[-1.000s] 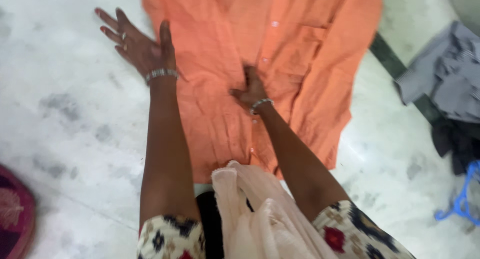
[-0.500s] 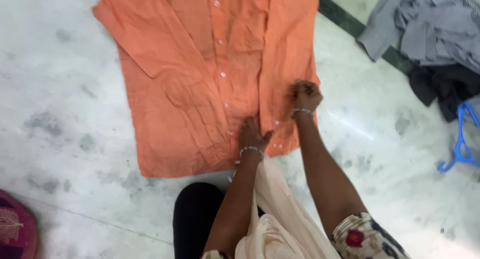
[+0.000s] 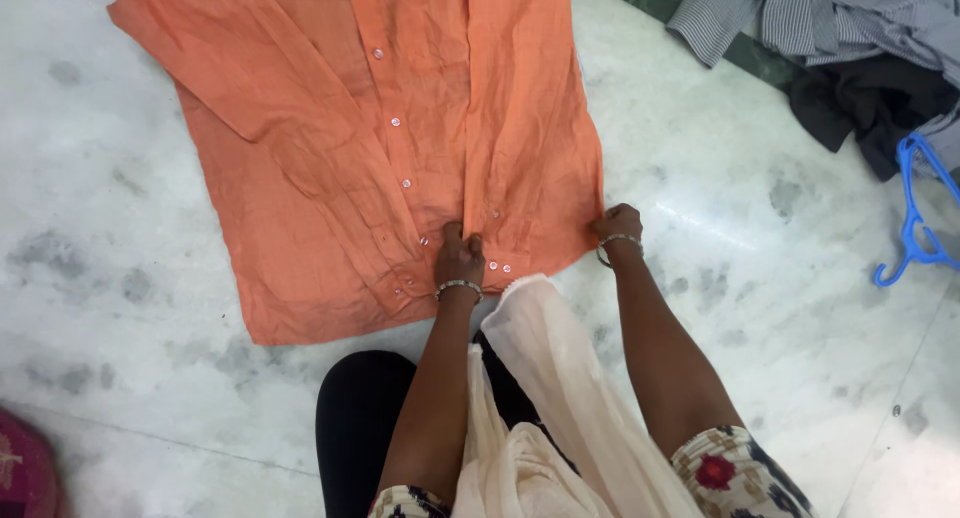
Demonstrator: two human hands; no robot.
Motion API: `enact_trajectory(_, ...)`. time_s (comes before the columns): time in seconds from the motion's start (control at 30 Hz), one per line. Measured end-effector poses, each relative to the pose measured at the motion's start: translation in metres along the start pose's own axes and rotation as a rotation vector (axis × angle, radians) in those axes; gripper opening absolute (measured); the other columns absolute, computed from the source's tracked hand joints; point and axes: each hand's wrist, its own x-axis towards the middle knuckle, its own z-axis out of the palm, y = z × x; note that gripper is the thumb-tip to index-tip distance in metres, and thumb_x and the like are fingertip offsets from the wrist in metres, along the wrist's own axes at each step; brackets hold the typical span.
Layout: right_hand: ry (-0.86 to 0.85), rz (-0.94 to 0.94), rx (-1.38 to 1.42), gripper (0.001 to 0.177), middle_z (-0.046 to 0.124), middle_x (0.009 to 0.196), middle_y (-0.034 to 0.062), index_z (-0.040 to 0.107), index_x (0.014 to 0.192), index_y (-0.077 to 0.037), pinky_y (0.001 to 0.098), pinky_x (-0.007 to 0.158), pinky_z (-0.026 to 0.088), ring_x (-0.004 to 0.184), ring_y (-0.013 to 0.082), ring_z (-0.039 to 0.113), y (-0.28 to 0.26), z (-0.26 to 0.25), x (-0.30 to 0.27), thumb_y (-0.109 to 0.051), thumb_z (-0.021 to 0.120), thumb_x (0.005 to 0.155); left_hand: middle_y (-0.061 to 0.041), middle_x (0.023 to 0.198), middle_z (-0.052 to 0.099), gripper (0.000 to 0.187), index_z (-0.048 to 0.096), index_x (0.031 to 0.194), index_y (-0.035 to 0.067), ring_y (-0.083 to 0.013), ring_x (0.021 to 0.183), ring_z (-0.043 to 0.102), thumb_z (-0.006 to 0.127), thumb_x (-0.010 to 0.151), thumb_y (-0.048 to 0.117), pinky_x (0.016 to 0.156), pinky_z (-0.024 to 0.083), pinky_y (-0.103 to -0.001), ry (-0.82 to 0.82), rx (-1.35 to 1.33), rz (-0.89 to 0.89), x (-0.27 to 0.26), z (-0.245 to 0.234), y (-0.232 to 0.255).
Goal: The person sits on the floor and buttons an orange shirt laid out in front of them. They fasten each button from bottom to top, smooth the fabric, and then place the shirt on a blue hanger.
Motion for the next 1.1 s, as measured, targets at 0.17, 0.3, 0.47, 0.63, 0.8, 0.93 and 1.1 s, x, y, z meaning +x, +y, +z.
enact_trajectory(0.17,0.341,-0.514,-0.333,0.058,0.05,0.15,0.0215,0.054,0.14,-0.008,0.0501,0.113,0.045,0.141,0.0389,0.048,0.027,0.003,-0.035,-0.009,0.07,0.084,-0.028,0.128,0.059,0.074,0.04,0.145,0.001,-0.0455,0.11,0.061,0.071,0.089,0.039,0.089,0.053,-0.05,0.158,-0.001,0.377,-0.033,-0.025,0.012)
enact_trajectory(0.3,0.114,-1.104,-0.487,0.075,0.034,0.156,0.0318,0.048,0.145,0.001,0.0571,0.11,0.036,0.145,0.0479,0.031,0.046,0.042,-0.059,-0.032,0.071,0.081,-0.026,0.134,0.056,0.073,0.043,0.15,0.006,-0.0436,0.115,0.06,0.07,0.088,0.033,0.092,0.054,-0.049,0.051,0.095,0.45,-0.035,-0.048,0.0)
enact_trajectory(0.47,0.056,-0.944,-0.972,0.079,0.027,0.158,0.0302,0.047,0.147,-0.002,0.0544,0.107,0.043,0.146,0.0443,0.033,0.039,0.058,-0.037,-0.042,0.068,0.081,-0.016,0.105,0.066,0.061,0.059,0.135,0.013,-0.0336,0.097,0.067,0.079,0.079,0.028,0.081,0.057,-0.043,-0.092,-0.039,0.338,0.001,-0.056,-0.009)
enact_trajectory(0.63,-0.268,-0.686,-0.957,0.048,0.062,0.138,0.0175,0.072,0.125,-0.02,0.0458,0.099,0.054,0.123,0.0342,0.063,-0.023,0.028,0.004,-0.048,0.067,0.087,-0.008,0.086,0.063,0.041,0.067,0.124,0.009,-0.016,0.072,0.068,0.075,0.085,0.015,0.063,0.063,-0.033,-0.382,-0.701,-0.053,0.025,-0.05,-0.024)
enact_trajectory(0.8,0.105,-0.4,-0.534,0.062,0.073,0.108,0.019,0.072,0.113,-0.004,0.0465,0.086,0.056,0.099,0.0349,0.07,-0.041,-0.017,0.037,-0.043,0.091,0.069,-0.005,0.095,0.069,0.036,0.066,0.122,0.002,-0.0115,0.079,0.069,0.076,0.088,0.007,0.067,0.058,-0.025,-0.234,-0.569,0.269,0.018,-0.042,-0.048)
enact_trajectory(0.93,-0.036,-0.373,-0.341,0.078,0.071,0.105,0.0226,0.064,0.111,0.008,0.0442,0.079,0.054,0.096,0.0349,0.067,-0.015,-0.002,0.02,-0.04,0.102,0.063,-0.008,0.098,0.07,0.043,0.065,0.123,0.002,-0.0118,0.084,0.069,0.08,0.083,0.01,0.072,0.061,-0.026,-0.205,-0.644,0.353,0.001,-0.052,-0.057)
enact_trajectory(1.1,0.027,-0.278,0.369,0.041,0.076,0.098,0.0113,0.075,0.11,0.0,0.0375,0.068,0.057,0.082,0.023,0.071,0.011,0.017,-0.048,-0.025,0.083,0.078,-0.009,0.107,0.07,0.05,0.064,0.124,0.006,-0.0193,0.085,0.069,0.084,0.08,0.02,0.073,0.059,-0.032,-0.137,-0.423,0.492,-0.05,-0.088,-0.064)
